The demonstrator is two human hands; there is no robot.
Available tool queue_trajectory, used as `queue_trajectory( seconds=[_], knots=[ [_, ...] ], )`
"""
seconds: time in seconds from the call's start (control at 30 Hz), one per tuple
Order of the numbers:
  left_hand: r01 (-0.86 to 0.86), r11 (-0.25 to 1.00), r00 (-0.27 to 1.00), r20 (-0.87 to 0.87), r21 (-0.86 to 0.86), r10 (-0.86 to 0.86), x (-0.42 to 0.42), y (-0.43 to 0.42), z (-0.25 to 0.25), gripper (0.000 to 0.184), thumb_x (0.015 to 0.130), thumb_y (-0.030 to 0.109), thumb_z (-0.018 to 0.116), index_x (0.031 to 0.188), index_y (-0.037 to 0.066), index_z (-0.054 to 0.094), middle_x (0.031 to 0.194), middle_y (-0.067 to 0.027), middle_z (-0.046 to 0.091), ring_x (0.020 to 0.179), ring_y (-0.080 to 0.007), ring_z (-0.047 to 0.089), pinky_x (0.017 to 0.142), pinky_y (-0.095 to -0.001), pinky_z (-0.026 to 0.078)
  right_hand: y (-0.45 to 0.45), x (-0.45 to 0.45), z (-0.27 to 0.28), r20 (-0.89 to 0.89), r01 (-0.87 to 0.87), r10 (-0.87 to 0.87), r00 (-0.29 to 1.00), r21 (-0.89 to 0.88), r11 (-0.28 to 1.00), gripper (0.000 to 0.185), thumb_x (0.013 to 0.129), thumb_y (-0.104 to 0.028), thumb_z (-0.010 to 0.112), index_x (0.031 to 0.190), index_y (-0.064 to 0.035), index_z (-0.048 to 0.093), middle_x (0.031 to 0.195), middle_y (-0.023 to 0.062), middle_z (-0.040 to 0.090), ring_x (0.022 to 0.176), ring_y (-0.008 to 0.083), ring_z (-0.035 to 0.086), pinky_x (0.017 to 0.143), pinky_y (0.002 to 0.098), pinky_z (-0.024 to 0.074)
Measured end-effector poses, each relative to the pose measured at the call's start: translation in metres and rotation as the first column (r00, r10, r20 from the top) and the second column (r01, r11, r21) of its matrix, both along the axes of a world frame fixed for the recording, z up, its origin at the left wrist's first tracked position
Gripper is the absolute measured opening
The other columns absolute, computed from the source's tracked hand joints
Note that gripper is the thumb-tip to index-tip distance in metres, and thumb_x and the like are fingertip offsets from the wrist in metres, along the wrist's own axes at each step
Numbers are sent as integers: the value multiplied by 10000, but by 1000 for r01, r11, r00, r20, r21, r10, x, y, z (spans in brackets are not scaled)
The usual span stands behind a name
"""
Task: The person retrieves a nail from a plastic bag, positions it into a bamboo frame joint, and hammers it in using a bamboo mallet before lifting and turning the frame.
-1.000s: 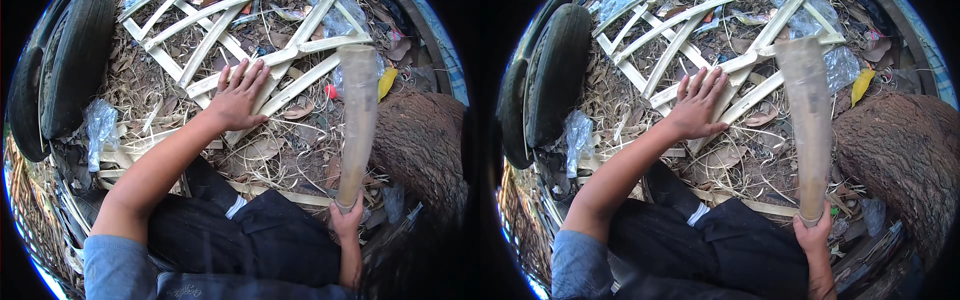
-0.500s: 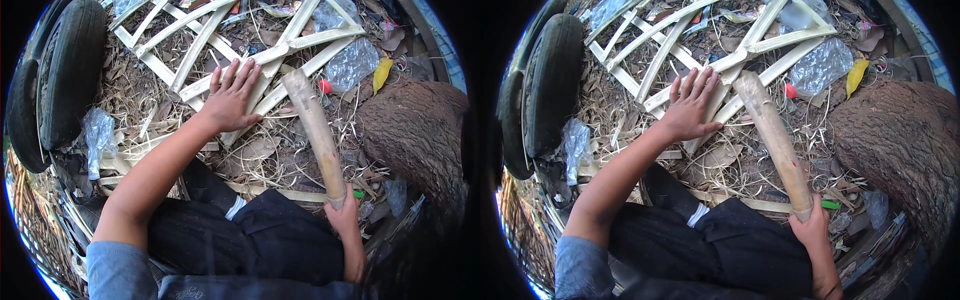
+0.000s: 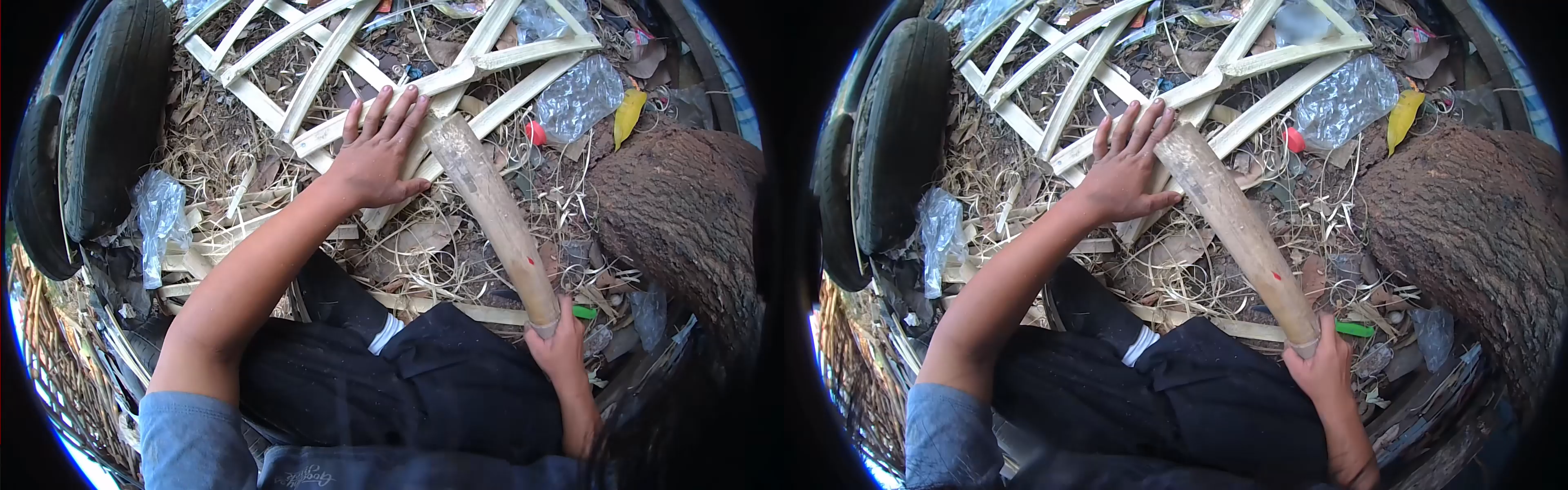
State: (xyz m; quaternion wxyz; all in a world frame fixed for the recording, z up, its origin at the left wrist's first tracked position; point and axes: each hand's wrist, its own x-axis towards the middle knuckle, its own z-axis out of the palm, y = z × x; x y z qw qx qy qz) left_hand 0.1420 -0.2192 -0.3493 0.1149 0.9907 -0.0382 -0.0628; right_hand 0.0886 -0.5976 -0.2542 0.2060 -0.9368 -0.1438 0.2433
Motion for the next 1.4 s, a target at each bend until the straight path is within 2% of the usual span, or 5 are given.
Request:
queue_trajectory(
  seconds=[0.37, 0.67, 0.8, 0.9, 1.4],
  knots=[
    [5, 1000, 999, -54, -8, -6, -9, -1, 1, 1080, 802, 656, 589, 1565, 121, 43, 1626, -132, 70, 1501, -347, -22, 1169, -543, -54, 11, -3, 8, 36, 232, -256, 966, 316, 920, 504, 713, -90, 736, 1141, 14, 490, 888, 241, 669, 849, 419, 686, 740, 429, 543],
    [10, 1000, 998, -59, -12, -11, -7, -2, 3, 1089, 800, 642, 603, 1566, 114, 37, 1626, -137, 71, 1500, -356, -9, 1172, -535, -49, 5, 3, 2, -167, 45, -84, 982, -227, 973, 540, 714, -56, 727, 1187, -2, 473, 966, 214, 670, 893, 352, 689, 802, 407, 529],
    [-5, 1000, 998, -69, -24, 4, -8, -1, 3, 1109, 786, 661, 607, 1566, 114, 39, 1626, -138, 68, 1498, -363, -10, 1172, -530, -50, 19, -4, 17, 56, 162, -196, 979, 376, 913, 495, 723, -106, 717, 1143, -11, 472, 892, 262, 659, 849, 438, 663, 743, 457, 521],
    [5, 1000, 996, -84, -23, -7, -6, -2, 7, 1113, 783, 662, 609, 1565, 111, 41, 1625, -138, 72, 1498, -364, -14, 1174, -528, -49, 7, 3, 6, -183, 5, -40, 982, -187, 982, 502, 691, -104, 744, 1113, 0, 493, 912, 227, 674, 832, 384, 695, 750, 435, 548],
    [-20, 999, 997, -75, -39, 17, -6, -2, 6, 1091, 781, 592, 650, 1569, 148, 39, 1634, -98, 76, 1507, -326, -11, 1175, -528, -43, -4, 2, -2, -55, 170, -162, 985, 189, 967, 458, 714, -66, 716, 1109, 3, 496, 855, 159, 671, 780, 286, 700, 715, 388, 536]
  ],
)
